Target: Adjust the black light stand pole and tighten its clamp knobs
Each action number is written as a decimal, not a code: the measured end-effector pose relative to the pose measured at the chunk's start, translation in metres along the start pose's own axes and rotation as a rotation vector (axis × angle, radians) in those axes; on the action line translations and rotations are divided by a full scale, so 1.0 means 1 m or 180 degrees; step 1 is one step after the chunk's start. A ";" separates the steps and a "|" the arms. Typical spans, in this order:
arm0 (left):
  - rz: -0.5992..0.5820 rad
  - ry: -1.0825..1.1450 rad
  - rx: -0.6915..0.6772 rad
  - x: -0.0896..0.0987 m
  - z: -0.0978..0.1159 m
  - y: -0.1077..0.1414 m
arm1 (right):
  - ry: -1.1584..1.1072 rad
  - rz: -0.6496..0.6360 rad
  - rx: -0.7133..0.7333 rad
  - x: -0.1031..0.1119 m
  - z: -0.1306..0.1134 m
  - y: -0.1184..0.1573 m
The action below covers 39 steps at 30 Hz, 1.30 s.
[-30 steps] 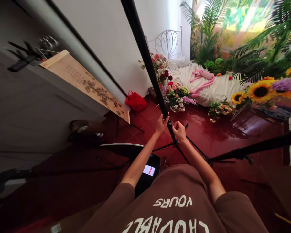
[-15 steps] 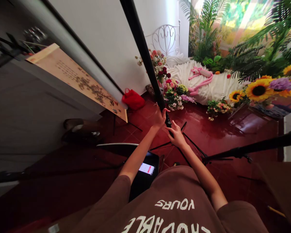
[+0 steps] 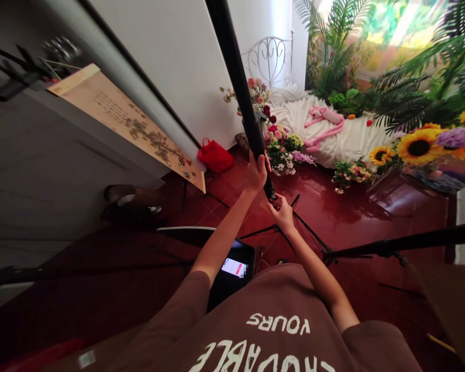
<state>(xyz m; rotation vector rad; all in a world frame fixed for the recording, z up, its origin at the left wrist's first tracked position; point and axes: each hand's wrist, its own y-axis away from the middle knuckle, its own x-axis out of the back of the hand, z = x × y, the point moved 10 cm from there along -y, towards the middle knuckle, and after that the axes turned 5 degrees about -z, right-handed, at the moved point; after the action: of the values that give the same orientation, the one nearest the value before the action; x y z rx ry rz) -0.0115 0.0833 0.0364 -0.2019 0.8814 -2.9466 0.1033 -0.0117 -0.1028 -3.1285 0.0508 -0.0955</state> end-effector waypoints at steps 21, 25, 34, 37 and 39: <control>-0.0111 -0.0035 0.0075 -0.001 -0.015 0.014 | -0.0182 -0.0442 -0.0455 -0.007 0.017 -0.039; -0.0086 0.0091 0.0115 0.000 -0.017 0.015 | -0.0483 -0.0618 -0.0450 -0.013 0.022 -0.041; -0.0025 -0.0386 0.0630 -0.006 -0.066 0.062 | -0.0228 -0.0758 -0.0130 -0.009 0.016 -0.041; -0.0076 -0.0330 0.0777 -0.008 -0.073 0.079 | -0.0180 -0.0697 -0.0130 -0.007 0.016 -0.040; -0.0035 -0.0243 0.0804 -0.008 -0.073 0.087 | -0.0271 -0.0701 -0.0196 -0.008 0.017 -0.039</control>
<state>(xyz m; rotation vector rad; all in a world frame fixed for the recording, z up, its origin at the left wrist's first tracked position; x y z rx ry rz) -0.0121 0.0513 -0.0728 -0.3031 0.4937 -2.9996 0.0980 0.0276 -0.1203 -3.1833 -0.2974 0.0385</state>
